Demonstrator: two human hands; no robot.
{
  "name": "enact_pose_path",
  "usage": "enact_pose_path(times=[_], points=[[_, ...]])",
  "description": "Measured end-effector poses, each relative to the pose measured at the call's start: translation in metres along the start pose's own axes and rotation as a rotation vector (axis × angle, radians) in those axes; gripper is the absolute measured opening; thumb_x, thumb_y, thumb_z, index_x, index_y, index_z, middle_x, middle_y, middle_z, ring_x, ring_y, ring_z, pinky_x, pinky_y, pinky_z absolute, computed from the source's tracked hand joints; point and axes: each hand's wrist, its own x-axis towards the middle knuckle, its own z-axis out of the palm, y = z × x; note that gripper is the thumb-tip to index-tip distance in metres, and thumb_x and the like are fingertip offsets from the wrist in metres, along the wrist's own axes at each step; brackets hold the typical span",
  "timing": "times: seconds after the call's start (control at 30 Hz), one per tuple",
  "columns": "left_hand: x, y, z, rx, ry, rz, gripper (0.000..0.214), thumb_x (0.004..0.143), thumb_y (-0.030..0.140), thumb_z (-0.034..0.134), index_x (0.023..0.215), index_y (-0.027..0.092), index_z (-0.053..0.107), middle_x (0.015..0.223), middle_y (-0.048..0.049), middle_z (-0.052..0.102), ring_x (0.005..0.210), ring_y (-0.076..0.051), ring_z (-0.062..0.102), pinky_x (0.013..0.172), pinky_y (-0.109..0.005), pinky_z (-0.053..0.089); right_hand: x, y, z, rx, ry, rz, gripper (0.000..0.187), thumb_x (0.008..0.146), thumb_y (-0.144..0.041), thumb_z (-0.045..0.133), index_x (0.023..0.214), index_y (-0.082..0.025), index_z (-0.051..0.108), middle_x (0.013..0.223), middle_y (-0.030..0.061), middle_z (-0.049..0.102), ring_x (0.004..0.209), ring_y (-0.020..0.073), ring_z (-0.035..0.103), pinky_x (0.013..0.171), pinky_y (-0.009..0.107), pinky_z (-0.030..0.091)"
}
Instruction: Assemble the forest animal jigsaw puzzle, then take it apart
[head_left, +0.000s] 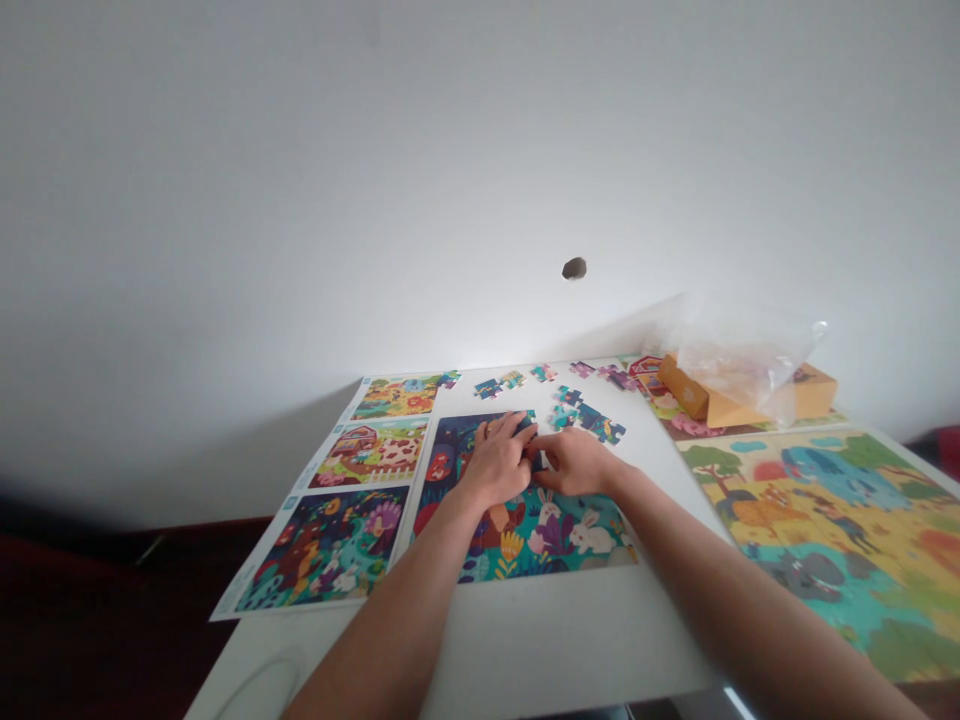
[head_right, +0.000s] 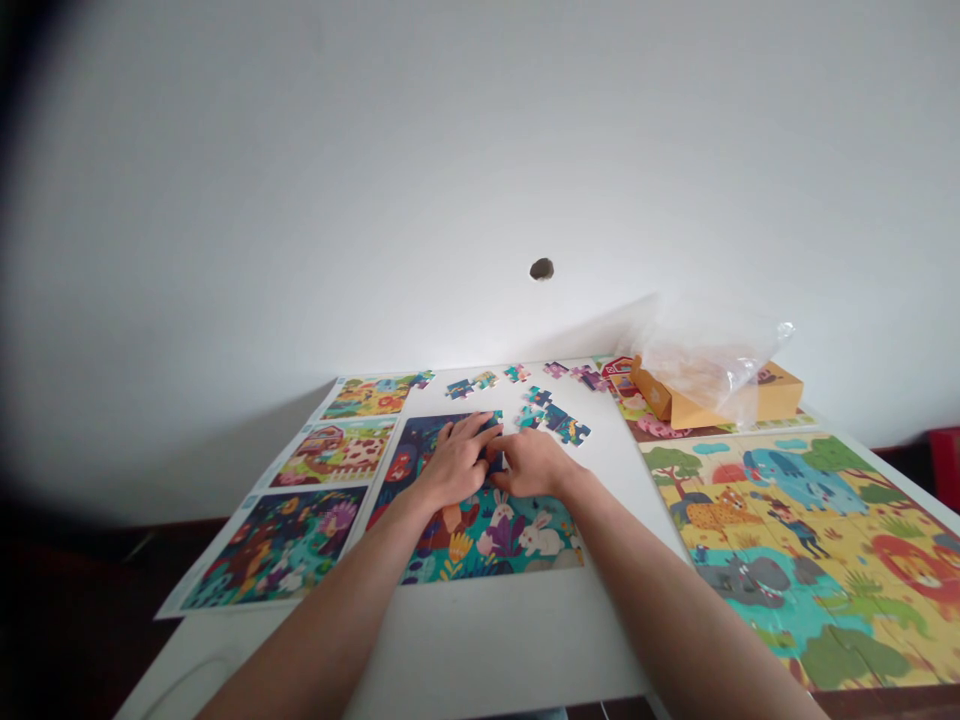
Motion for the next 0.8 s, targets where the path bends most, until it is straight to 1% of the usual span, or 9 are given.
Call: enact_pose_path(times=[0.17,0.23,0.27,0.33,0.4,0.47,0.57,0.67,0.8], points=[[0.0,0.001,-0.002,0.012,-0.005,-0.007,0.058,0.079,0.017,0.047,0.135,0.028,0.054,0.152,-0.0068,0.04,0.143,-0.031,0.031,0.116,-0.06,0.02,0.002,-0.001,0.001,-0.011,-0.018,0.018,0.027,0.077,-0.031,0.06,0.101,-0.024,0.07,0.07,0.0005,0.069,0.067,0.0174,0.063,0.059,0.024,0.035],[0.0,0.002,-0.002,0.012,-0.006,-0.002,0.059,0.078,0.017,0.047,0.136,0.028,0.054,0.153,-0.0068,0.04,0.143,-0.031,0.031,0.116,-0.059,0.02,0.003,0.001,0.001,-0.027,-0.001,0.07,0.025,0.081,-0.034,0.058,0.101,-0.026,0.071,0.073,0.0011,0.07,0.071,0.0181,0.065,0.062,0.025,0.037],[0.0,0.002,-0.002,0.011,-0.008,-0.002,0.06,0.078,0.016,0.047,0.136,0.028,0.053,0.153,-0.0069,0.04,0.143,-0.03,0.031,0.116,-0.059,0.02,0.004,0.002,0.001,-0.046,0.032,0.129,0.025,0.083,-0.035,0.056,0.101,-0.026,0.071,0.075,0.0018,0.071,0.073,0.0187,0.066,0.064,0.025,0.039],[0.0,0.001,-0.001,0.011,-0.01,-0.006,0.061,0.078,0.016,0.046,0.137,0.027,0.053,0.153,-0.0073,0.04,0.143,-0.03,0.031,0.116,-0.059,0.019,0.005,0.009,0.0,-0.092,0.13,0.312,0.027,0.086,-0.039,0.054,0.104,-0.026,0.07,0.081,0.0039,0.072,0.078,0.0204,0.067,0.067,0.027,0.041],[0.0,0.0,-0.001,0.011,-0.011,-0.007,0.061,0.078,0.016,0.045,0.138,0.027,0.052,0.154,-0.0077,0.039,0.143,-0.03,0.031,0.116,-0.059,0.019,0.005,0.018,-0.003,-0.13,0.216,0.499,0.034,0.086,-0.045,0.057,0.111,-0.026,0.068,0.09,0.0064,0.074,0.085,0.0228,0.068,0.07,0.028,0.043],[0.0,0.0,0.0,0.012,-0.012,-0.008,0.061,0.079,0.016,0.044,0.138,0.026,0.052,0.154,-0.0077,0.038,0.143,-0.029,0.031,0.116,-0.059,0.019,0.005,0.027,-0.005,-0.146,0.244,0.604,0.042,0.082,-0.051,0.061,0.116,-0.026,0.066,0.101,0.0088,0.073,0.092,0.0252,0.067,0.073,0.03,0.045],[0.0,-0.001,0.001,0.012,-0.016,-0.013,0.061,0.079,0.016,0.044,0.138,0.027,0.052,0.155,-0.0074,0.038,0.144,-0.029,0.03,0.116,-0.058,0.019,0.003,0.039,-0.006,-0.158,0.236,0.649,0.045,0.08,-0.054,0.062,0.115,-0.027,0.068,0.109,0.0111,0.07,0.096,0.0264,0.066,0.074,0.032,0.046],[0.001,-0.001,0.001,0.003,-0.015,-0.015,0.061,0.078,0.016,0.045,0.138,0.027,0.053,0.155,-0.0074,0.037,0.144,-0.03,0.03,0.116,-0.059,0.018,0.002,0.044,-0.005,-0.174,0.254,0.672,0.042,0.081,-0.053,0.062,0.112,-0.026,0.07,0.106,0.0122,0.069,0.093,0.0254,0.067,0.072,0.031,0.046],[0.001,0.0,0.001,-0.016,-0.013,-0.014,0.06,0.079,0.016,0.045,0.137,0.027,0.053,0.155,-0.0068,0.038,0.143,-0.03,0.031,0.117,-0.058,0.017,0.002,0.046,-0.003,-0.188,0.278,0.681,0.041,0.08,-0.052,0.064,0.11,-0.025,0.072,0.105,0.0121,0.067,0.089,0.0238,0.067,0.07,0.029,0.046]])
